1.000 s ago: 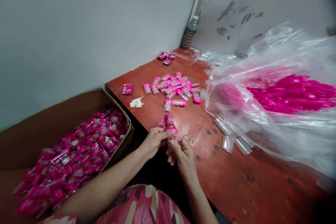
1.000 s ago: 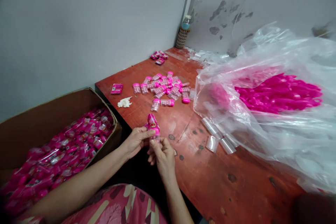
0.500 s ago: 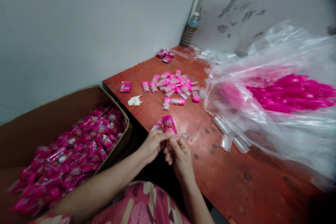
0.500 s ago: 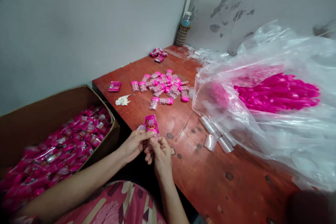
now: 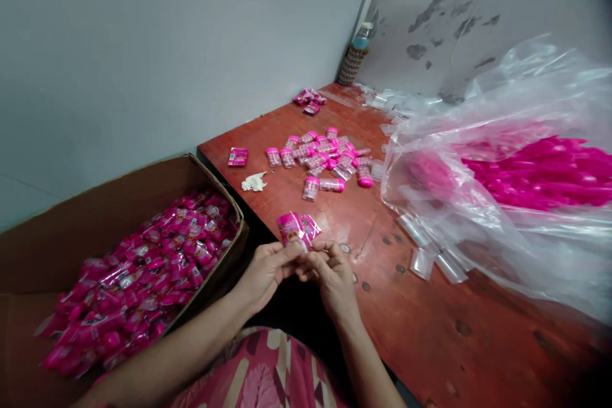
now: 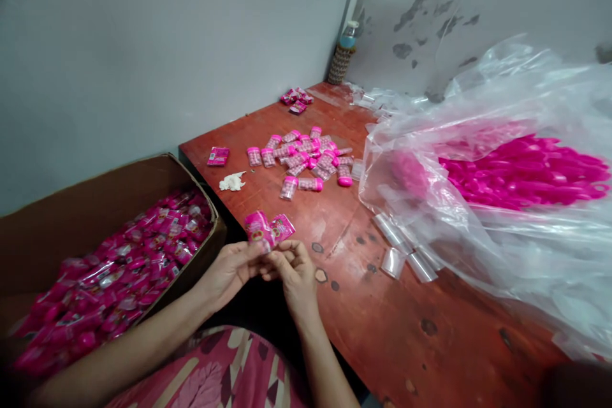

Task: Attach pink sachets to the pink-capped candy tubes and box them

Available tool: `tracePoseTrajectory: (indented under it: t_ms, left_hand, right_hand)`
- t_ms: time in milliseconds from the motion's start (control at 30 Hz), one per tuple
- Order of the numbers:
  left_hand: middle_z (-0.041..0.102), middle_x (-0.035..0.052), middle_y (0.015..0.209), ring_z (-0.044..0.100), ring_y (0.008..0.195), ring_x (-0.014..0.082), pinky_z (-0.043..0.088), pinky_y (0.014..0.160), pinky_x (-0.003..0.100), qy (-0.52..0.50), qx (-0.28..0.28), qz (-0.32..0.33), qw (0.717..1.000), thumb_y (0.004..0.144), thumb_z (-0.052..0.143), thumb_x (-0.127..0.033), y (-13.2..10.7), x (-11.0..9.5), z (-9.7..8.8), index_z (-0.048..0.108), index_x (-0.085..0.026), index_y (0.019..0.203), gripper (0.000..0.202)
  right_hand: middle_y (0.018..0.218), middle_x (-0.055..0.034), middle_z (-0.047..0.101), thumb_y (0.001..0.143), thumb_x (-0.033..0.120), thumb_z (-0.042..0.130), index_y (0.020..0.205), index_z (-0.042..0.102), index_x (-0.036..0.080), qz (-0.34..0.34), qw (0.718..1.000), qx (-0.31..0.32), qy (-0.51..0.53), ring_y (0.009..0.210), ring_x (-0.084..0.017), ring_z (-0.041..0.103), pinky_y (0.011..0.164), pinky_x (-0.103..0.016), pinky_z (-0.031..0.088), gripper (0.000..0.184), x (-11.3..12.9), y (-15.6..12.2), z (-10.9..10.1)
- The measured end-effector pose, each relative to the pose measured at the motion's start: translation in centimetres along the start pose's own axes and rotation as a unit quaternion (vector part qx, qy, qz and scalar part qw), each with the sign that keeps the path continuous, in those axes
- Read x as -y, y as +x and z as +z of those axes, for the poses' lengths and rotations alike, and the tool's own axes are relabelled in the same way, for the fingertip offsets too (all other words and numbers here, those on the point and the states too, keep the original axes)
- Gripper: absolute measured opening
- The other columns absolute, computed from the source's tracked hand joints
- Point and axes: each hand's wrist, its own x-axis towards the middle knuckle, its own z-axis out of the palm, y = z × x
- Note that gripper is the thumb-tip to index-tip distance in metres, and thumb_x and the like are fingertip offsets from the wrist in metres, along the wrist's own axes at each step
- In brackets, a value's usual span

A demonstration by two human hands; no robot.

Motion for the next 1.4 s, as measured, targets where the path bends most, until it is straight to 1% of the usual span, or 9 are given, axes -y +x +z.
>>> tracePoseTrajectory:
  t_ms: [200, 433, 567, 733, 900, 1100, 1200, 1300, 1400]
  left_hand:
    - [0.062, 0.0122, 0.107, 0.057, 0.099, 0.0248, 0.042, 0.089, 0.043, 0.167, -0.130, 0.196, 0.958, 0.076, 0.052, -0.046, 0.1, -2.7, -3.3, 0.062, -0.015, 0.099, 0.040]
    - [0.053, 0.0072, 0.122, 0.036, 0.121, 0.0263, 0.022, 0.102, 0.052, 0.712, -0.003, 0.354, 0.607, 0.078, 0.055, -0.030, 5.2, 0.9, -2.7, 0.058, -0.022, 0.109, 0.032]
    - [0.057, 0.0061, 0.116, 0.040, 0.118, 0.0251, 0.024, 0.101, 0.052, 0.731, -0.020, 0.388, 0.561, 0.080, 0.052, -0.025, 6.5, 2.0, -3.4, 0.061, -0.021, 0.103, 0.025]
    - [0.063, 0.0049, 0.107, 0.045, 0.115, 0.0236, 0.024, 0.101, 0.052, 0.679, -0.023, 0.427, 0.596, 0.080, 0.051, -0.022, 6.8, 2.3, -3.7, 0.064, -0.020, 0.096, 0.020]
    - [0.060, 0.0051, 0.112, 0.043, 0.117, 0.0222, 0.025, 0.102, 0.047, 0.585, -0.011, 0.413, 0.698, 0.079, 0.052, -0.021, 5.1, 2.0, -1.6, 0.063, -0.024, 0.102, 0.025]
    - [0.066, 0.0068, 0.099, 0.060, 0.092, 0.0236, 0.045, 0.082, 0.033, 0.381, -0.021, 0.184, 0.906, 0.072, 0.060, -0.032, 3.2, -0.2, 0.0, 0.063, -0.019, 0.102, 0.033]
    - [0.067, 0.0050, 0.068, 0.062, 0.066, 0.0192, 0.050, 0.066, 0.030, 0.284, 0.000, 0.055, 0.957, 0.069, 0.062, -0.036, 3.4, -0.7, -0.6, 0.068, -0.012, 0.073, 0.024]
    - [0.062, 0.0033, 0.057, 0.059, 0.054, 0.0135, 0.050, 0.060, 0.027, 0.235, -0.034, 0.013, 0.971, 0.067, 0.065, -0.035, 3.6, -0.7, -1.3, 0.065, -0.011, 0.061, 0.025]
    - [0.062, 0.0043, 0.056, 0.057, 0.051, 0.0113, 0.049, 0.054, 0.023, 0.205, -0.094, 0.009, 0.974, 0.062, 0.069, -0.033, 3.5, -0.8, -1.5, 0.065, -0.010, 0.060, 0.024]
  right_hand:
    - [0.066, 0.0008, 0.063, 0.076, 0.031, 0.059, 0.081, 0.049, 0.018, -0.017, 0.997, -0.050, -0.056, 0.051, -0.010, 0.059, 0.044, -0.018, 0.046, 0.017, 0.6, 0.1, -2.2]
    - [0.067, 0.0009, 0.062, 0.078, 0.034, 0.056, 0.079, 0.050, 0.019, -0.004, 0.993, -0.060, -0.099, 0.051, -0.009, 0.057, 0.045, -0.019, 0.045, 0.017, 0.5, -0.3, -2.7]
    - [0.065, 0.0012, 0.062, 0.076, 0.035, 0.057, 0.076, 0.050, 0.019, 0.005, 0.992, -0.070, -0.109, 0.050, -0.010, 0.057, 0.046, -0.019, 0.044, 0.018, 0.6, -0.4, -2.7]
    - [0.073, 0.0006, 0.061, 0.075, 0.034, 0.059, 0.082, 0.053, 0.020, -0.033, 0.986, -0.101, -0.128, 0.062, -0.012, 0.059, 0.057, -0.024, 0.047, 0.018, 0.0, 1.0, -2.5]
    - [0.082, 0.0010, 0.060, 0.073, 0.030, 0.061, 0.099, 0.048, 0.023, -0.075, 0.990, -0.084, -0.086, 0.072, -0.013, 0.058, 0.063, -0.025, 0.046, 0.030, 0.2, 2.9, -1.6]
    - [0.058, 0.0082, 0.050, 0.069, 0.028, 0.065, 0.095, 0.050, 0.022, -0.049, 0.993, -0.022, -0.107, 0.052, -0.009, 0.049, 0.052, -0.020, 0.040, 0.031, 2.4, 3.7, -1.5]
    - [0.057, 0.0069, 0.051, 0.069, 0.030, 0.065, 0.094, 0.051, 0.020, -0.026, 0.982, 0.055, -0.181, 0.051, -0.010, 0.050, 0.050, -0.021, 0.038, 0.030, 3.3, 4.6, -1.3]
    - [0.066, 0.0004, 0.058, 0.074, 0.038, 0.057, 0.088, 0.054, 0.018, -0.053, 0.940, 0.052, -0.332, 0.059, -0.015, 0.055, 0.055, -0.024, 0.040, 0.024, 4.0, 6.7, -0.7]
    - [0.074, -0.0067, 0.063, 0.079, 0.043, 0.047, 0.085, 0.057, 0.017, -0.107, 0.829, -0.044, -0.547, 0.071, -0.021, 0.059, 0.062, -0.029, 0.040, 0.028, 4.7, 9.9, 0.6]
